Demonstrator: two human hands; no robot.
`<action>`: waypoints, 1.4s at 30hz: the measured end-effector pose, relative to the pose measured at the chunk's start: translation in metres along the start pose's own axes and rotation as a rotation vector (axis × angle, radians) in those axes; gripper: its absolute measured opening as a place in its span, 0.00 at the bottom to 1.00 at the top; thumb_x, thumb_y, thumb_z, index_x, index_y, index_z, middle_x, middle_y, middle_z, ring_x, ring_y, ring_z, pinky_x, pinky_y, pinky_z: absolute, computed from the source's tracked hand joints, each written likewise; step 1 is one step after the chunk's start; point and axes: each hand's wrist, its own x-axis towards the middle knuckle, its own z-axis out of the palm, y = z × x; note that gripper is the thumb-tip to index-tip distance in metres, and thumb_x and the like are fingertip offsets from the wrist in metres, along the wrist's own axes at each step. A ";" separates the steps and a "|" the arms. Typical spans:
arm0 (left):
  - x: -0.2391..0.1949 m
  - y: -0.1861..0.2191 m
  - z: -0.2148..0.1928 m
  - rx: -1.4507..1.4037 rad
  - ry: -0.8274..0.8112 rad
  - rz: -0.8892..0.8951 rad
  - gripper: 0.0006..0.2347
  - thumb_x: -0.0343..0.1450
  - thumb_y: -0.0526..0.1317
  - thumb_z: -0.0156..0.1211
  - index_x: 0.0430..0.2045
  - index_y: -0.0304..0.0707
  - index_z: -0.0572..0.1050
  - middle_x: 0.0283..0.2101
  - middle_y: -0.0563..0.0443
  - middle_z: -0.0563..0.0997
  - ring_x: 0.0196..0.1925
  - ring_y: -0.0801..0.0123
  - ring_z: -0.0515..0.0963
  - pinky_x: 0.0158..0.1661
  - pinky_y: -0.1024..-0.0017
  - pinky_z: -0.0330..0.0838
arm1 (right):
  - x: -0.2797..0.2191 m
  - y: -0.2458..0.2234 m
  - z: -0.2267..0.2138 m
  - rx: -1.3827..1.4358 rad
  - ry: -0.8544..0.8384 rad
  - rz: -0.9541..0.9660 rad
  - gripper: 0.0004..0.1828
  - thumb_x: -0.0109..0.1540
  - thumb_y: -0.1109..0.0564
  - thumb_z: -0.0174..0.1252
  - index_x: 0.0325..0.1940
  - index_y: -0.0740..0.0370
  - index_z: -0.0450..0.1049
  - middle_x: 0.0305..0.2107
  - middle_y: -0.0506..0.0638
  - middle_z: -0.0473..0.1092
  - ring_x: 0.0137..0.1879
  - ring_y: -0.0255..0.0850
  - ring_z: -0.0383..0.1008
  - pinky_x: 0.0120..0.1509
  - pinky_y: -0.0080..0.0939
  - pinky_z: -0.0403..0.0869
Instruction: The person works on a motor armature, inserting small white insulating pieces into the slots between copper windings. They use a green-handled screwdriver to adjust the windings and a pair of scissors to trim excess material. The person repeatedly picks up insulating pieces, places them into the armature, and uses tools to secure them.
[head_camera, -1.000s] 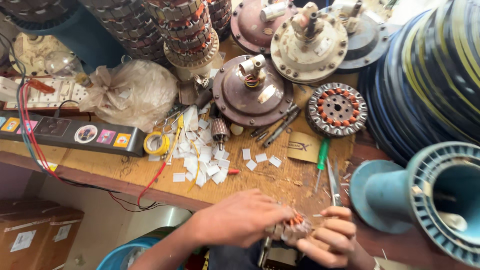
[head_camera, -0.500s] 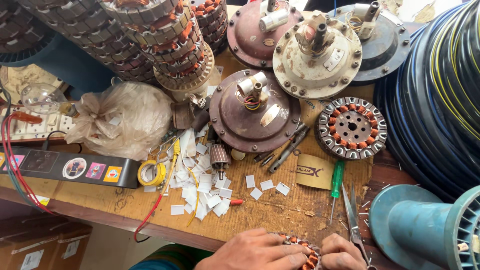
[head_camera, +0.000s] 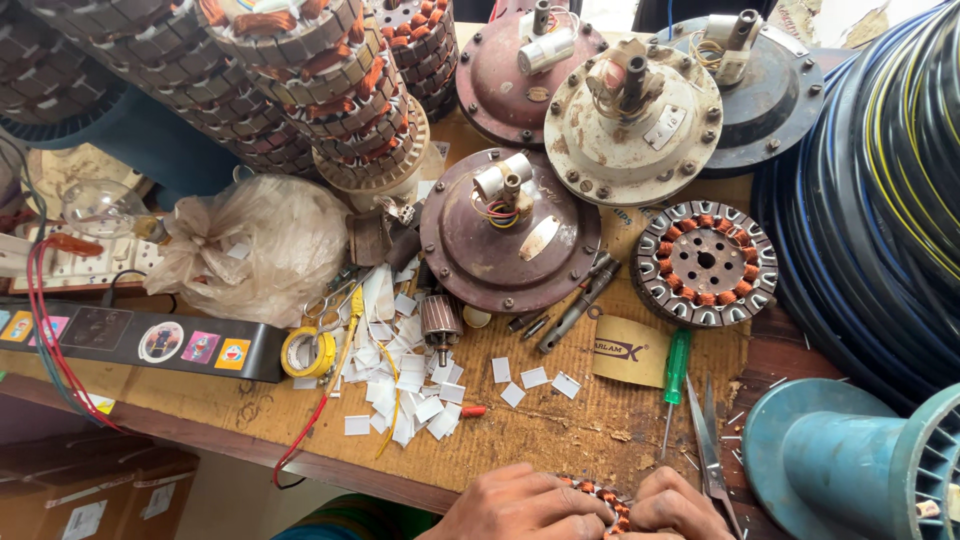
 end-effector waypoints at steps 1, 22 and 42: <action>0.001 0.000 0.000 0.006 0.001 0.001 0.05 0.77 0.40 0.57 0.43 0.43 0.77 0.50 0.58 0.83 0.48 0.67 0.85 0.47 0.67 0.78 | 0.002 -0.002 0.001 0.001 0.001 0.019 0.12 0.51 0.55 0.64 0.35 0.63 0.81 0.28 0.45 0.73 0.33 0.37 0.74 0.37 0.35 0.74; 0.002 0.006 -0.007 0.025 -0.034 0.026 0.03 0.76 0.39 0.58 0.38 0.42 0.75 0.51 0.57 0.82 0.49 0.68 0.85 0.46 0.69 0.77 | 0.035 -0.034 0.007 -0.058 -0.007 0.069 0.15 0.52 0.51 0.66 0.41 0.54 0.83 0.27 0.43 0.68 0.35 0.37 0.73 0.40 0.36 0.74; -0.004 0.009 0.001 0.062 0.002 0.017 0.05 0.74 0.39 0.60 0.40 0.40 0.77 0.52 0.55 0.82 0.48 0.68 0.85 0.43 0.69 0.75 | 0.040 -0.033 -0.009 -0.051 -0.159 -0.043 0.14 0.57 0.54 0.68 0.47 0.56 0.80 0.34 0.46 0.69 0.41 0.42 0.73 0.45 0.41 0.75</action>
